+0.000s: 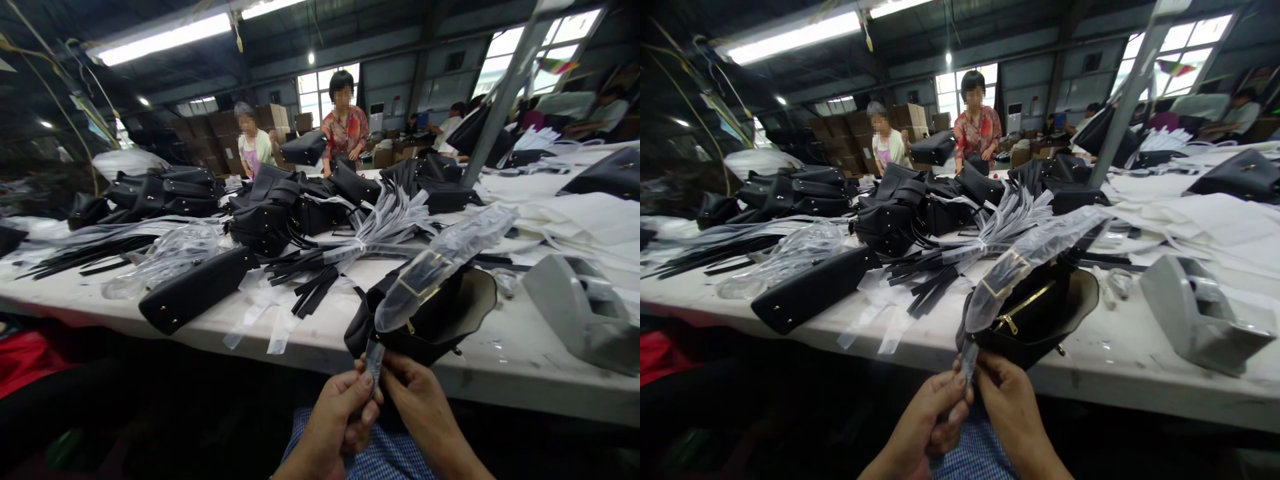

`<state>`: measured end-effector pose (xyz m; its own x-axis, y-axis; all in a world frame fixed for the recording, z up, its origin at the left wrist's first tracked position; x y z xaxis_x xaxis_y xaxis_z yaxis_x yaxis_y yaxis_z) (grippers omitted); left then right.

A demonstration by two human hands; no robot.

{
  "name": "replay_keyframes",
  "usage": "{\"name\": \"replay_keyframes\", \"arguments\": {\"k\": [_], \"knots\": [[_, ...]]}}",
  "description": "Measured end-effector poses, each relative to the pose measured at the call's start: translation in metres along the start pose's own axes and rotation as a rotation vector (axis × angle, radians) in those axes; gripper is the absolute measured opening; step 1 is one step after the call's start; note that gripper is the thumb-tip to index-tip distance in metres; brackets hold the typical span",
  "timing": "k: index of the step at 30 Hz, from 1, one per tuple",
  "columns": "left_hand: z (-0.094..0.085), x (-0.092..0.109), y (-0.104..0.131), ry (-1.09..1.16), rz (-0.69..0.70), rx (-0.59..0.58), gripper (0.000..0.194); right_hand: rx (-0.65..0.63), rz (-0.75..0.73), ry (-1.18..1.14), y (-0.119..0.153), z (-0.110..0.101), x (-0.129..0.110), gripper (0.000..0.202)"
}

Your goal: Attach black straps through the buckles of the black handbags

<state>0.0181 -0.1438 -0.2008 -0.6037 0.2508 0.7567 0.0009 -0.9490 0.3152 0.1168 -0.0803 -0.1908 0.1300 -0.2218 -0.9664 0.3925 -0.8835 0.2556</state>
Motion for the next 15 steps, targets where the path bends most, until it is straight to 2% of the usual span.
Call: {"name": "replay_keyframes", "arguments": {"k": [4, 10, 15], "knots": [[-0.001, 0.003, 0.001, 0.000, -0.024, -0.022, 0.040, -0.039, 0.035, -0.031, -0.004, 0.002, -0.002, 0.034], [0.006, -0.005, 0.002, 0.009, -0.111, -0.090, 0.040, -0.049, 0.061, 0.025, -0.009, 0.001, -0.006, 0.024], [0.003, -0.006, -0.003, 0.126, -0.104, -0.076, 0.040, -0.199, 0.105, -0.077, -0.001, 0.002, -0.018, 0.027]]}}
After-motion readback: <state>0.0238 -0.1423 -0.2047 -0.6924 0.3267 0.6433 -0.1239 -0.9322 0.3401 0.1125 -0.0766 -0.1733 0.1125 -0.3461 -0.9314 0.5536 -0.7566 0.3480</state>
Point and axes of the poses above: each hand's wrist, its own y-axis away from the middle knuckle, its own z-axis out of the palm, x = y × z, the point moved 6 cm from there along -y, towards the middle knuckle, and after that the axes turned 9 degrees about z, right-handed, at the moved point
